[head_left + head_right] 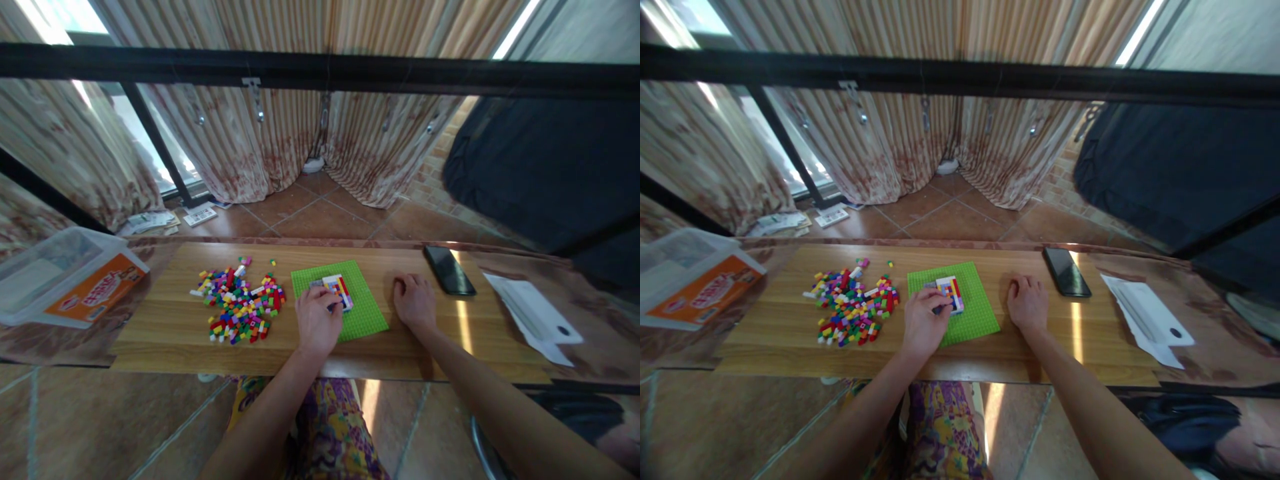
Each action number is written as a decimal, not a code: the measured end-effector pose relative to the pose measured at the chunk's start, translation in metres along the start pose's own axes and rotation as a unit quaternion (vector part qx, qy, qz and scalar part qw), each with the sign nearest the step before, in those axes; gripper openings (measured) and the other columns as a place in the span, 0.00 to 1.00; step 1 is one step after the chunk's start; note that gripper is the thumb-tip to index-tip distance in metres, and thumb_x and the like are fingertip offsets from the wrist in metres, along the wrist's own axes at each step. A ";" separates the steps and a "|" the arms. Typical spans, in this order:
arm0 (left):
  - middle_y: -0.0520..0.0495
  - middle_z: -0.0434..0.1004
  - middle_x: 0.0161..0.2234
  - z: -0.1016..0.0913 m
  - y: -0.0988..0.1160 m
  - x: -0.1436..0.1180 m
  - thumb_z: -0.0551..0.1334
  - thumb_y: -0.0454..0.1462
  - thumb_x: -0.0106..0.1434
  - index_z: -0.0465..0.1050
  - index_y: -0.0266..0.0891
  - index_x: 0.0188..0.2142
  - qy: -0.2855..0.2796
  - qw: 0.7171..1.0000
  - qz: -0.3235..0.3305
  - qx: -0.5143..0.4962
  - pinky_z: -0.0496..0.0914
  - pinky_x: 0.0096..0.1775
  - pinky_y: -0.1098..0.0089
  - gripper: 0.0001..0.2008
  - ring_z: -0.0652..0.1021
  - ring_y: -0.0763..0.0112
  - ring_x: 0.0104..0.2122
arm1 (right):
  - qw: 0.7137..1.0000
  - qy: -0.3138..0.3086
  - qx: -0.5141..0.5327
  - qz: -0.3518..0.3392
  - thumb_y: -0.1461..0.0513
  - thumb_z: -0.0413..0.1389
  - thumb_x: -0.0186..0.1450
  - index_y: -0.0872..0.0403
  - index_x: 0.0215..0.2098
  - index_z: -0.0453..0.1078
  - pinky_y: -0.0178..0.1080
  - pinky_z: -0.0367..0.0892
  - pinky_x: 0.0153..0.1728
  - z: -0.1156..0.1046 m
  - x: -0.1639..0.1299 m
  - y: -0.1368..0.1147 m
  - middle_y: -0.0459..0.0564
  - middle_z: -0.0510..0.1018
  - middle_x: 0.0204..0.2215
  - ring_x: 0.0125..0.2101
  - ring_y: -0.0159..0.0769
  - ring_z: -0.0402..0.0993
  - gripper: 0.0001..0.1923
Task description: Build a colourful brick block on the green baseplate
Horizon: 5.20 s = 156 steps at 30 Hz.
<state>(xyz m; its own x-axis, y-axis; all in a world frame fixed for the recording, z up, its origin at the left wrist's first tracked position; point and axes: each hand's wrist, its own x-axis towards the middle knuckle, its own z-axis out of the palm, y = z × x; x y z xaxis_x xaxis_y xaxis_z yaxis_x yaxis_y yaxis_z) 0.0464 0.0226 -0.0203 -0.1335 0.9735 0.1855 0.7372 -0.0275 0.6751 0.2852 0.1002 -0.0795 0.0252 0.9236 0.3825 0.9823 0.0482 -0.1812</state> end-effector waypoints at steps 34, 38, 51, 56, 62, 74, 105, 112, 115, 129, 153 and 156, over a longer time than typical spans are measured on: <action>0.45 0.70 0.54 0.010 -0.014 -0.036 0.52 0.35 0.67 0.71 0.45 0.51 -0.011 0.977 0.140 0.159 0.59 0.53 0.55 0.16 0.69 0.60 0.50 | 1.000 0.016 -0.004 -0.013 0.61 0.46 0.64 0.56 0.39 0.73 0.44 0.59 0.42 0.004 -0.002 0.006 0.57 0.75 0.37 0.39 0.44 0.66 0.15; 0.45 0.70 0.53 0.011 -0.013 -0.034 0.51 0.35 0.68 0.72 0.45 0.50 -0.013 0.980 0.133 0.147 0.59 0.53 0.55 0.15 0.70 0.60 0.50 | 1.000 0.013 -0.014 -0.009 0.61 0.46 0.64 0.56 0.39 0.73 0.44 0.59 0.41 0.002 -0.002 0.004 0.58 0.75 0.37 0.39 0.44 0.66 0.15; 0.41 0.67 0.56 -0.005 -0.028 -0.041 0.53 0.30 0.64 0.63 0.40 0.58 0.013 0.992 0.115 0.053 0.64 0.54 0.57 0.22 0.67 0.60 0.54 | 1.000 0.016 -0.014 -0.016 0.61 0.46 0.65 0.56 0.39 0.73 0.42 0.58 0.40 0.004 -0.001 0.005 0.56 0.75 0.37 0.37 0.42 0.65 0.15; 0.39 0.67 0.55 -0.008 -0.041 -0.054 0.53 0.30 0.63 0.61 0.36 0.59 -0.001 0.994 0.089 0.058 0.63 0.57 0.55 0.24 0.67 0.58 0.55 | 1.000 0.017 -0.015 -0.010 0.60 0.46 0.65 0.56 0.39 0.73 0.42 0.58 0.40 0.004 -0.001 0.004 0.56 0.74 0.36 0.36 0.42 0.64 0.15; 0.40 0.68 0.55 -0.002 -0.042 -0.064 0.53 0.30 0.63 0.54 0.37 0.63 -0.029 0.996 0.074 0.042 0.63 0.57 0.52 0.28 0.68 0.58 0.54 | 0.999 0.024 -0.011 -0.022 0.61 0.46 0.64 0.55 0.38 0.73 0.42 0.58 0.41 0.001 -0.001 0.003 0.55 0.74 0.36 0.36 0.41 0.65 0.14; 0.41 0.62 0.61 -0.004 -0.031 -0.076 0.62 0.36 0.58 0.48 0.39 0.66 -0.118 0.988 0.100 -0.012 0.59 0.62 0.55 0.38 0.63 0.58 0.59 | 1.000 0.007 -0.014 -0.019 0.61 0.46 0.64 0.56 0.39 0.73 0.43 0.60 0.39 0.004 -0.001 0.006 0.57 0.75 0.37 0.37 0.43 0.67 0.15; 0.35 0.51 0.66 -0.039 -0.071 -0.017 0.62 0.36 0.57 0.56 0.38 0.63 -0.133 0.976 0.170 0.021 0.58 0.61 0.44 0.35 0.56 0.47 0.64 | 0.997 0.022 -0.067 -0.017 0.60 0.47 0.63 0.56 0.41 0.71 0.46 0.63 0.47 0.016 -0.001 0.011 0.56 0.76 0.39 0.41 0.45 0.69 0.14; 0.34 0.51 0.66 -0.028 -0.081 0.010 0.66 0.42 0.55 0.48 0.45 0.66 -0.199 0.959 0.196 0.049 0.56 0.60 0.42 0.43 0.55 0.44 0.64 | 0.998 0.026 -0.052 0.018 0.60 0.49 0.62 0.54 0.41 0.71 0.45 0.63 0.48 0.012 0.002 0.006 0.55 0.75 0.40 0.41 0.44 0.69 0.13; 0.35 0.58 0.62 -0.027 -0.076 0.014 0.67 0.47 0.55 0.48 0.43 0.66 -0.191 0.960 0.189 0.072 0.56 0.59 0.45 0.45 0.60 0.46 0.62 | 0.998 0.027 -0.048 0.025 0.60 0.49 0.63 0.54 0.41 0.71 0.44 0.62 0.48 0.010 0.002 0.003 0.55 0.75 0.40 0.41 0.43 0.69 0.12; 0.36 0.65 0.54 -0.016 -0.054 -0.001 0.64 0.54 0.56 0.54 0.38 0.64 -0.119 0.960 0.176 0.182 0.63 0.51 0.52 0.42 0.65 0.50 0.52 | 0.998 0.044 -0.005 0.054 0.58 0.48 0.63 0.56 0.37 0.72 0.43 0.62 0.44 0.006 0.004 0.002 0.56 0.74 0.34 0.39 0.43 0.67 0.13; 0.38 0.76 0.35 -0.004 -0.022 0.007 0.54 0.38 0.67 0.71 0.33 0.41 -0.196 0.950 0.043 0.241 0.72 0.36 0.62 0.11 0.78 0.56 0.38 | 0.904 -0.043 0.413 0.101 0.52 0.53 0.61 0.54 0.42 0.73 0.43 0.68 0.39 -0.014 -0.014 -0.107 0.54 0.78 0.38 0.38 0.40 0.73 0.18; 0.39 0.76 0.36 -0.003 -0.027 0.009 0.51 0.34 0.68 0.70 0.34 0.41 -0.192 0.950 0.048 0.242 0.72 0.36 0.62 0.10 0.78 0.57 0.39 | 0.905 -0.038 0.413 0.099 0.52 0.53 0.61 0.53 0.43 0.73 0.46 0.67 0.46 -0.002 -0.018 -0.117 0.53 0.78 0.42 0.43 0.41 0.72 0.18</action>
<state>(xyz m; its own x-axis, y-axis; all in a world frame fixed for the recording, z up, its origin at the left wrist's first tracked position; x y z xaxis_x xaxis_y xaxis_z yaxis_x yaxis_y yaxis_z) 0.0235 0.0317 -0.0350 0.1326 0.9853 -0.1077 0.9645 -0.1033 0.2432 0.1706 0.0776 -0.0634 0.1416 0.9671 0.2114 0.4852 0.1183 -0.8663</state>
